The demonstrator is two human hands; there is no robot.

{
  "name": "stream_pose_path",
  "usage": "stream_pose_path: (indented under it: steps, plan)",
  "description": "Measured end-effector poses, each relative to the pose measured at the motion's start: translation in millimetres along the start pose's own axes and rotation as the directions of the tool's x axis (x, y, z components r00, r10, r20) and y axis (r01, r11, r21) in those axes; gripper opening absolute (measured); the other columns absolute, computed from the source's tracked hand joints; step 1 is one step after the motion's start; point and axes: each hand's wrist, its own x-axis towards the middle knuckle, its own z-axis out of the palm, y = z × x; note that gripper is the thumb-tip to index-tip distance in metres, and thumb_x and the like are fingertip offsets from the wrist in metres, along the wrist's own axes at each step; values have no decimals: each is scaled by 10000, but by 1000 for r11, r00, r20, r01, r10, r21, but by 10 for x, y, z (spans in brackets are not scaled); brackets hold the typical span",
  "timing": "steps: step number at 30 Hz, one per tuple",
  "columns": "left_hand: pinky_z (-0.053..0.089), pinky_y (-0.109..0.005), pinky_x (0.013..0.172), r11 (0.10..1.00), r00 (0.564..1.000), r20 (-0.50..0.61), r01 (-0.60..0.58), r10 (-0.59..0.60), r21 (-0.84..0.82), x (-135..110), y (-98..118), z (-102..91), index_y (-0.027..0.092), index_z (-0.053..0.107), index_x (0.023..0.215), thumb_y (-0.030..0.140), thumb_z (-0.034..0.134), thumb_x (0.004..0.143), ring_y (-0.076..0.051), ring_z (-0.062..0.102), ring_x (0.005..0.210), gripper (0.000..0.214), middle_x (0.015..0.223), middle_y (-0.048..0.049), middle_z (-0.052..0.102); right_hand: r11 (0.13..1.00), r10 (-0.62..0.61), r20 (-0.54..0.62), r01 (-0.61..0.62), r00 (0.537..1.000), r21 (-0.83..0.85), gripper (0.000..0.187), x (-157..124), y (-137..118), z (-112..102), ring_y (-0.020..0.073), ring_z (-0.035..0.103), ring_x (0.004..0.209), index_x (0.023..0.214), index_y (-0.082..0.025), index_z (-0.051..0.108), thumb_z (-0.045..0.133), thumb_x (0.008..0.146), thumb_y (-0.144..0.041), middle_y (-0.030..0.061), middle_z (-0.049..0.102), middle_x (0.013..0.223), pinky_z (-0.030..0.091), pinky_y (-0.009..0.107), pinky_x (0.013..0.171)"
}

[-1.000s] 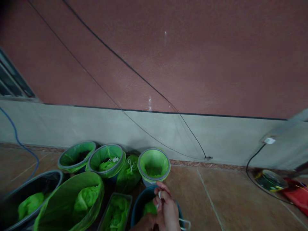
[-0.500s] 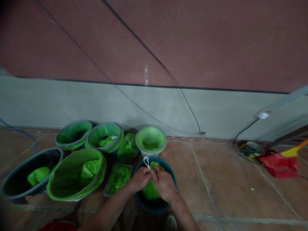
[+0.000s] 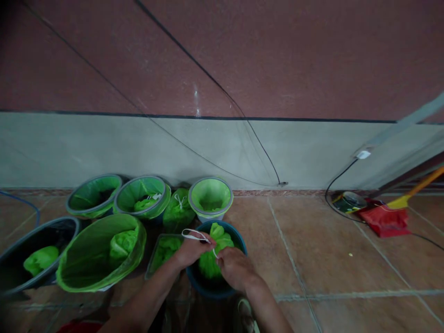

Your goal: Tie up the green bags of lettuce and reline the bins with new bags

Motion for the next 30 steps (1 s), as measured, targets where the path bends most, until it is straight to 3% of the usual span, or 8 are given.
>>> stream_pose_path:
  steps: [3, 7, 12, 17, 21, 24, 27, 30]
  plan:
    - [476, -305, 800, 901, 974, 86, -227, 210, 369, -52, 63, -9, 207, 750, 815, 127, 598, 773, -180, 641, 795, 176, 790, -24, 729, 997, 79, -63, -79, 995, 5, 234, 61, 44, -16, 251, 680, 924, 902, -175, 742, 518, 836, -186, 116, 745, 953, 472, 351, 858]
    - [455, -293, 794, 684, 857, 213, -505, 469, 526, -129, 126, 36, 203, 713, 861, 95, 552, 826, -170, 604, 784, 196, 788, -14, 717, 948, 51, -178, 8, 983, 319, 329, 185, 19, -23, 199, 671, 932, 957, -185, 711, 397, 858, -172, 69, 734, 966, 471, 326, 885]
    - [464, -277, 707, 558, 748, 121, -583, 653, 591, -182, 111, 122, 189, 629, 767, 155, 471, 944, -157, 566, 716, 240, 733, -20, 661, 786, 10, -67, 33, 998, 618, 211, 208, -26, -1, 174, 607, 763, 816, -182, 663, 490, 832, -301, 20, 672, 769, 458, 294, 736]
    - [528, -280, 793, 599, 709, -22, -579, 705, 553, -207, 115, 137, 183, 652, 871, 179, 471, 970, -158, 628, 837, 206, 898, -54, 693, 629, 0, 88, -69, 996, 775, 206, 166, -117, -164, 152, 556, 705, 799, -187, 671, 639, 720, -374, -5, 652, 733, 435, 282, 717]
    - [538, -246, 774, 629, 703, -97, -556, 705, 543, -191, 98, 141, 176, 665, 894, 150, 477, 960, -138, 634, 823, 201, 897, -47, 668, 672, 114, 35, -103, 993, 733, 259, 197, -139, -189, 150, 519, 629, 746, -190, 663, 632, 706, -445, -1, 616, 661, 421, 286, 654]
    - [523, -228, 700, 631, 718, -104, -523, 689, 572, -158, 48, 159, 181, 655, 827, 147, 483, 955, -128, 624, 748, 217, 821, -26, 645, 775, 206, -103, -98, 973, 625, 272, 232, -112, -150, 185, 574, 686, 798, -204, 663, 560, 746, -450, 31, 651, 746, 443, 308, 670]
    - [518, -232, 695, 639, 742, -92, -500, 665, 585, -135, 1, 175, 185, 649, 796, 153, 482, 957, -133, 630, 742, 234, 795, -20, 644, 912, 190, -234, -84, 953, 401, 227, 238, -101, -126, 216, 623, 828, 790, -227, 630, 467, 802, -385, 58, 672, 856, 459, 337, 801]
    - [518, -243, 738, 673, 772, -95, -478, 628, 565, -140, -9, 174, 184, 664, 818, 149, 475, 957, -139, 642, 776, 237, 834, -30, 663, 940, 181, -211, -105, 961, 326, 224, 218, -104, -121, 224, 628, 873, 751, -237, 579, 415, 818, -373, 64, 664, 842, 457, 349, 849]
